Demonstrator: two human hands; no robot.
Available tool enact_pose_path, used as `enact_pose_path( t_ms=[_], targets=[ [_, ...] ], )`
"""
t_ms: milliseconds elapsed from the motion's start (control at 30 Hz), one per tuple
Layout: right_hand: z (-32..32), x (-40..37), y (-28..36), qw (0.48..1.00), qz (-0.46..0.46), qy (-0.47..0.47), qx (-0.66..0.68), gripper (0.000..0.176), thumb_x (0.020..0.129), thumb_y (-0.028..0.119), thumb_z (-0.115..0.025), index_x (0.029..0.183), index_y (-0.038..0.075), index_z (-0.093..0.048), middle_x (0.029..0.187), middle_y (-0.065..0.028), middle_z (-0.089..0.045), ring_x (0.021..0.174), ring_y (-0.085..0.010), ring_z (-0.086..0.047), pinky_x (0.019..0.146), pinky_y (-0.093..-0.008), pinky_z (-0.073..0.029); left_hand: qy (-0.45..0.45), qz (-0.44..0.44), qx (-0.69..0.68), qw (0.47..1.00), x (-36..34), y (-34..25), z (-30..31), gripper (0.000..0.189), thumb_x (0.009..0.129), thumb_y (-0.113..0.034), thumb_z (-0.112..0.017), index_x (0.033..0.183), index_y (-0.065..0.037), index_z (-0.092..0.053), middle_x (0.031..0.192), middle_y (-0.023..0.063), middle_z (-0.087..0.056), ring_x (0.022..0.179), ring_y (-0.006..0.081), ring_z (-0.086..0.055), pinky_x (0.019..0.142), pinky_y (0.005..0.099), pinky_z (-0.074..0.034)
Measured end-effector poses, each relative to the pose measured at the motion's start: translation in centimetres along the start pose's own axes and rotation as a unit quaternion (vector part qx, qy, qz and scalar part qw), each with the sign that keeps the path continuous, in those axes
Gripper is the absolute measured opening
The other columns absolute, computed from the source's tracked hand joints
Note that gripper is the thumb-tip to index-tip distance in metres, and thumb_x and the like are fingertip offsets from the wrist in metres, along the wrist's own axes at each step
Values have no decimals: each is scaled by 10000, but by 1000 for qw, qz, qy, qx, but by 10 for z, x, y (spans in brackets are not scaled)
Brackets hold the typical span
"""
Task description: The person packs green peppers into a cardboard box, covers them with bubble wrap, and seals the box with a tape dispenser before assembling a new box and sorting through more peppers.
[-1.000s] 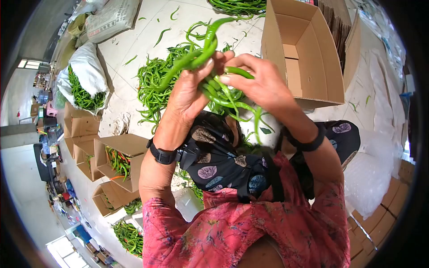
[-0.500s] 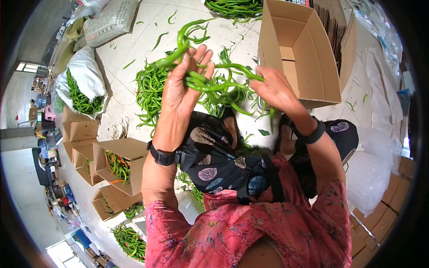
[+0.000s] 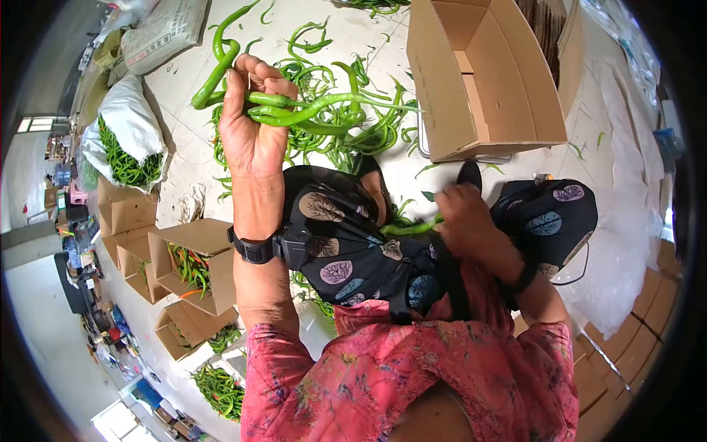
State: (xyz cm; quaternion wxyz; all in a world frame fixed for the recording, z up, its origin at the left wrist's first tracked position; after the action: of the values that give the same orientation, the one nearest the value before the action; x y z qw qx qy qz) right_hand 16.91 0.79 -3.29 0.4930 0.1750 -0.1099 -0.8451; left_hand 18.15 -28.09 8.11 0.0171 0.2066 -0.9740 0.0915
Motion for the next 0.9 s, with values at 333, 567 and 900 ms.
enact_pose_path(
  t_ms=[333, 567, 900],
  targets=[
    [17, 140, 55, 914, 45, -307, 261, 511, 752, 275, -737, 1129, -33, -581, 1119, -224, -599, 1155, -367, -498, 985, -488, -375, -3, 26, -55, 998, 2, 31, -15, 234, 978, -216, -569, 1102, -21, -601, 1036, 76, -638, 947, 200, -565, 821, 333, -487],
    [-4, 129, 70, 904, 40, -11, 425, 182, 909, 171, -583, 961, 4, -633, 810, -146, -642, 717, -288, -637, 678, -407, -483, 2, 19, -31, 999, 1, 20, -4, 241, 979, -241, -567, 1105, -39, -609, 1045, 79, -652, 976, 207, -591, 837, 344, -498],
    [-33, 93, 4, 681, -95, 80, 722, 319, 936, 285, -570, 988, -14, -667, 742, -26, -604, 491, -71, -404, 459, -223, -332, 20, -18, 35, 999, -2, 11, -5, 219, 978, -231, -572, 1124, -68, -581, 941, 17, -596, 871, 158, -563, 846, 359, -464]
  ],
)
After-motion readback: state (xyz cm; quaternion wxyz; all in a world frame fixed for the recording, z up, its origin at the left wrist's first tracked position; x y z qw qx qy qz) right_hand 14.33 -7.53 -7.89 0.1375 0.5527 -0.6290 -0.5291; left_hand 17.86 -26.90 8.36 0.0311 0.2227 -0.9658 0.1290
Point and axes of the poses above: each hand's wrist, its own x-axis towards the middle knuckle, its own z-axis out of the back of the hand, y = z × x, the point moved 10 cm from there along x, towards the middle knuckle
